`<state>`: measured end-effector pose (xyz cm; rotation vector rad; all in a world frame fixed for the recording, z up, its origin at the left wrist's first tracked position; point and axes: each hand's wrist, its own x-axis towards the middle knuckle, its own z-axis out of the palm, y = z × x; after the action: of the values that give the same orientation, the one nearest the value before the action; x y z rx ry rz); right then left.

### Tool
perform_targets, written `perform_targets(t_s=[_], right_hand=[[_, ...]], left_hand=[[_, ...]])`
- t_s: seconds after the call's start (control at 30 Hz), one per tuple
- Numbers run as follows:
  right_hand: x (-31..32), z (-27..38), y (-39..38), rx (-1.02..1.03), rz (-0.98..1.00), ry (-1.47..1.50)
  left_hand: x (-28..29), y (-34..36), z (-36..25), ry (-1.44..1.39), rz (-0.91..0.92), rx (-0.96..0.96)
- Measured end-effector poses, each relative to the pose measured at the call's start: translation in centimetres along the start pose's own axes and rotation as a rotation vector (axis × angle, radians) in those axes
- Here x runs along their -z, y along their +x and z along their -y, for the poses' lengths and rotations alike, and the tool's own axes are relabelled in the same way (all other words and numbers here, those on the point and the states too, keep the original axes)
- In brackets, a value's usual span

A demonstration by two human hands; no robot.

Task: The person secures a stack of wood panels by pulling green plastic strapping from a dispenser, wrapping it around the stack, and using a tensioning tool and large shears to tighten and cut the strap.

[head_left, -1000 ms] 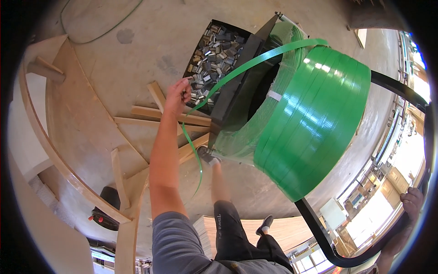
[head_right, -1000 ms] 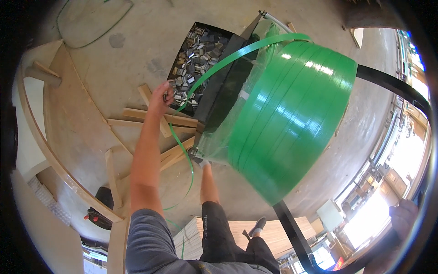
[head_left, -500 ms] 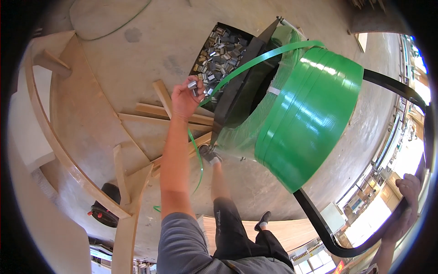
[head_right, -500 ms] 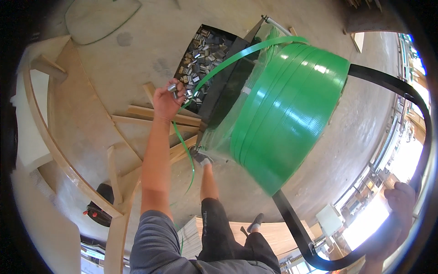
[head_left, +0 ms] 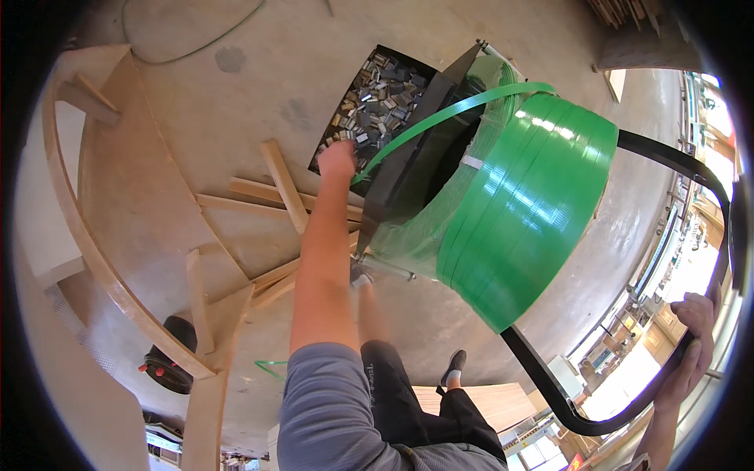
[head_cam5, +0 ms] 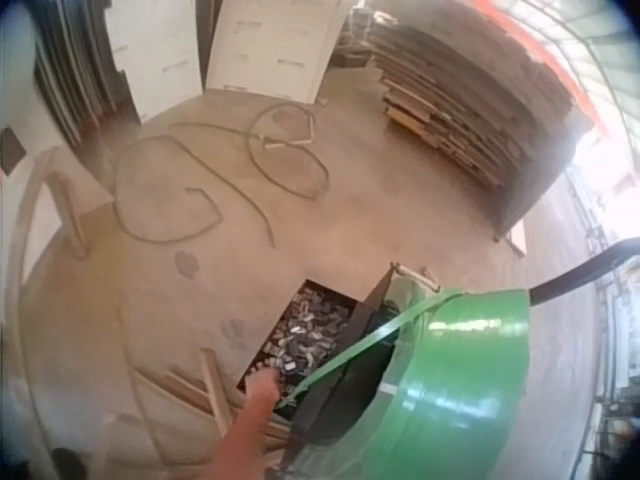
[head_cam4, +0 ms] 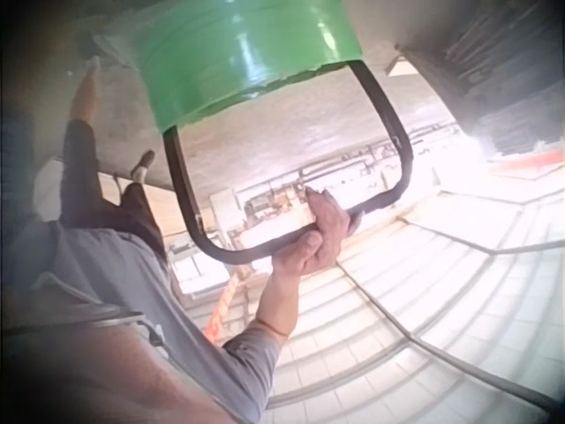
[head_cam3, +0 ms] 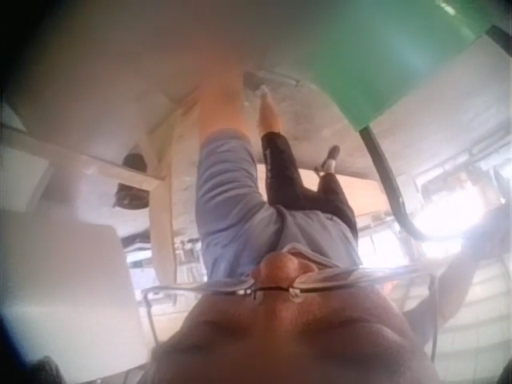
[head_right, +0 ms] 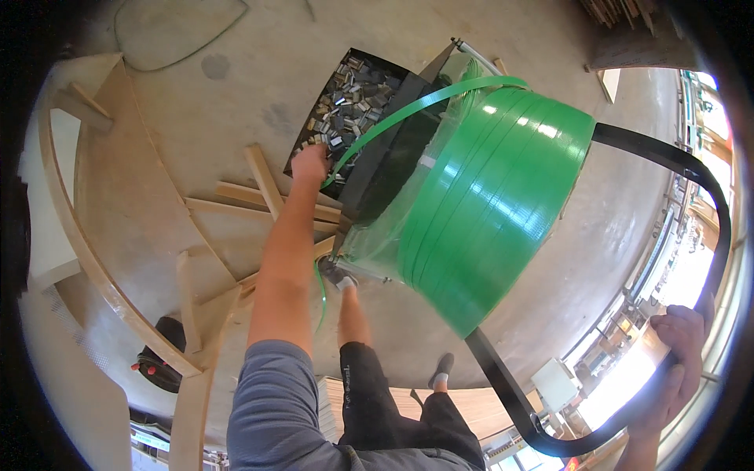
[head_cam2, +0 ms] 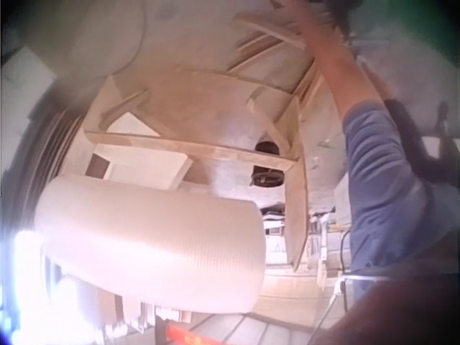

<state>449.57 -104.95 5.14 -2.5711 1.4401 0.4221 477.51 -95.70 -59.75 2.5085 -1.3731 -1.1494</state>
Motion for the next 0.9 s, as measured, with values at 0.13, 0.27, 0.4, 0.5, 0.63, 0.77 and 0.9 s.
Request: perform_targets(t_s=[0.13,0.27,0.4,0.5,0.63,0.77,0.9], right_hand=[[0.5,0.1,-0.1,-0.013,0.018,0.023],[0.6,0.0,-0.2,0.003,-0.01,0.056],[-0.5,0.6,0.5,0.015,-0.124,0.173],[-0.4,1.0,0.8,0.1,-0.145,0.129],[0.0,2.0,0.3,0.17,-0.245,0.192],[0.0,1.1,-0.5,0.24,-0.351,0.238],[0.4,0.7,-1.3,0.211,-0.258,0.108]], left_hand=[[-0.9,0.0,0.1,-0.184,-0.078,0.093],[1.9,-2.7,1.0,-0.325,-0.229,0.231],[4.5,-9.0,4.5,-1.621,0.099,0.389],[10.2,-18.3,1.1,-1.983,0.003,0.27],[17.3,-32.0,-2.2,-2.101,-0.125,-0.039],[24.7,-46.1,-5.4,-1.915,-0.367,-0.326],[28.0,-62.4,-8.8,-1.681,-0.689,-0.642]])
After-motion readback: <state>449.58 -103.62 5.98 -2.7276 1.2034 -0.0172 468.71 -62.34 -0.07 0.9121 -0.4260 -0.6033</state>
